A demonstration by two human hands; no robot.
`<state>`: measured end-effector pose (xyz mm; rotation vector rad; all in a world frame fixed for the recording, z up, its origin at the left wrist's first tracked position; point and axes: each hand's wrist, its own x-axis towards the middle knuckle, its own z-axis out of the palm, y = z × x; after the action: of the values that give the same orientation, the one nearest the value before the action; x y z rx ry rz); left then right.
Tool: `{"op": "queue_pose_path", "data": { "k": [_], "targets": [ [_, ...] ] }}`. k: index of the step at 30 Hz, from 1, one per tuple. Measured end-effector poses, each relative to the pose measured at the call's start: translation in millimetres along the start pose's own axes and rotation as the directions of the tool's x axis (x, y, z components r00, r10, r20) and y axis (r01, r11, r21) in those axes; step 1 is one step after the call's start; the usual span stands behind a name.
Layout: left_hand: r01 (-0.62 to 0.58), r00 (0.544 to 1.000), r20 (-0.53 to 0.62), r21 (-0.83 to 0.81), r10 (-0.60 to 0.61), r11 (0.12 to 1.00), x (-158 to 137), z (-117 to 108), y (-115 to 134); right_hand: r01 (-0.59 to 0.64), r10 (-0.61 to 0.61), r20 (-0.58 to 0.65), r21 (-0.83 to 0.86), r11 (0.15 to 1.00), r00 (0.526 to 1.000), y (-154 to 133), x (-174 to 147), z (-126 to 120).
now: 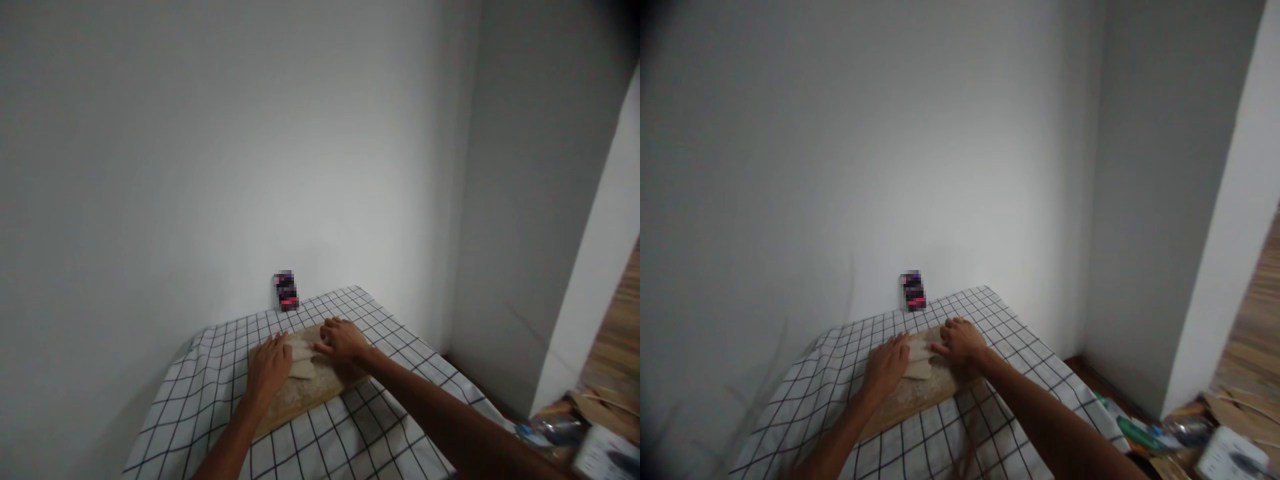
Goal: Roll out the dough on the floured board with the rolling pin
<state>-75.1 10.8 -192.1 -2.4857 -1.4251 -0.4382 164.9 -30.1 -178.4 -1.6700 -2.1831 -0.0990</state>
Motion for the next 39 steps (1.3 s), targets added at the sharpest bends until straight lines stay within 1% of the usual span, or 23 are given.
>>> {"op": "queue_pose_path", "data": {
  "k": [4, 6, 9, 11, 12, 14, 17, 20, 22, 24, 26, 29, 32, 34, 36, 39],
  "targets": [
    [0.126, 0.988, 0.089, 0.021, -0.128, 0.992, 24, -12, 2, -0.018, 0.018, 0.003, 0.01, 1.0, 1.0, 18, 37, 15],
    [0.163, 0.975, 0.155, 0.003, -0.162, 0.987, 35, -18, 1, -0.027, 0.026, 0.027, 0.046, 0.999, 0.999, 27, 56, 22],
    [0.193, 0.95, 0.254, -0.024, -0.181, 0.981, 45, -21, -3, -0.024, 0.017, 0.077, 0.099, 0.995, 0.997, 38, 76, 28],
    [0.186, 0.948, 0.267, -0.026, -0.172, 0.982, 45, -21, -4, -0.04, 0.03, 0.082, 0.122, 0.992, 0.996, 41, 81, 30],
    [0.175, 0.954, 0.25, -0.019, -0.165, 0.984, 44, -21, -4, -0.05, 0.04, 0.076, 0.13, 0.99, 0.996, 41, 81, 30],
    [0.151, 0.972, 0.181, 0.004, -0.149, 0.989, 39, -20, -1, -0.063, 0.056, 0.056, 0.135, 0.989, 0.997, 40, 75, 29],
    [0.125, 0.99, 0.065, 0.011, -0.125, 0.992, 24, -17, 6, -0.053, 0.049, 0.04, 0.114, 0.992, 0.998, 33, 56, 29],
    [0.108, 0.993, -0.033, -0.027, -0.109, 0.994, 3, -12, 15, -0.033, 0.034, -0.009, 0.094, 0.995, 0.999, 25, 31, 28],
    [0.09, 0.991, -0.1, -0.042, -0.094, 0.995, -11, -9, 21, 0.004, 0.001, -0.046, 0.104, 0.995, 0.999, 21, 13, 26],
    [0.08, 0.987, -0.135, -0.041, -0.085, 0.996, -22, -9, 26, 0.033, -0.026, -0.061, 0.11, 0.993, 0.998, 17, -1, 19],
    [0.092, 0.988, -0.117, -0.046, -0.097, 0.995, -27, -12, 30, 0.009, -0.006, -0.041, 0.083, 0.996, 0.999, 13, -8, 10],
    [0.135, 0.991, -0.013, -0.1, -0.137, 0.986, -27, -23, 31, -0.071, 0.071, 0.039, 0.008, 0.997, 0.997, 4, -7, -5],
    [0.222, 0.975, 0.063, -0.148, -0.214, 0.964, -27, -35, 27, -0.065, 0.066, 0.084, -0.016, 0.998, 0.994, -7, 4, -15],
    [0.276, 0.96, 0.093, -0.149, -0.264, 0.95, -29, -39, 26, -0.04, 0.042, 0.092, -0.017, 0.999, 0.995, -13, 12, -15],
    [0.311, 0.948, 0.111, -0.144, -0.297, 0.939, -32, -37, 25, -0.038, 0.039, 0.113, -0.01, 0.999, 0.993, -14, 16, -10],
    [0.306, 0.951, 0.092, -0.143, -0.295, 0.941, -29, -31, 27, -0.074, 0.072, 0.141, 0.013, 0.997, 0.987, -6, 18, 1]
  ]
}}
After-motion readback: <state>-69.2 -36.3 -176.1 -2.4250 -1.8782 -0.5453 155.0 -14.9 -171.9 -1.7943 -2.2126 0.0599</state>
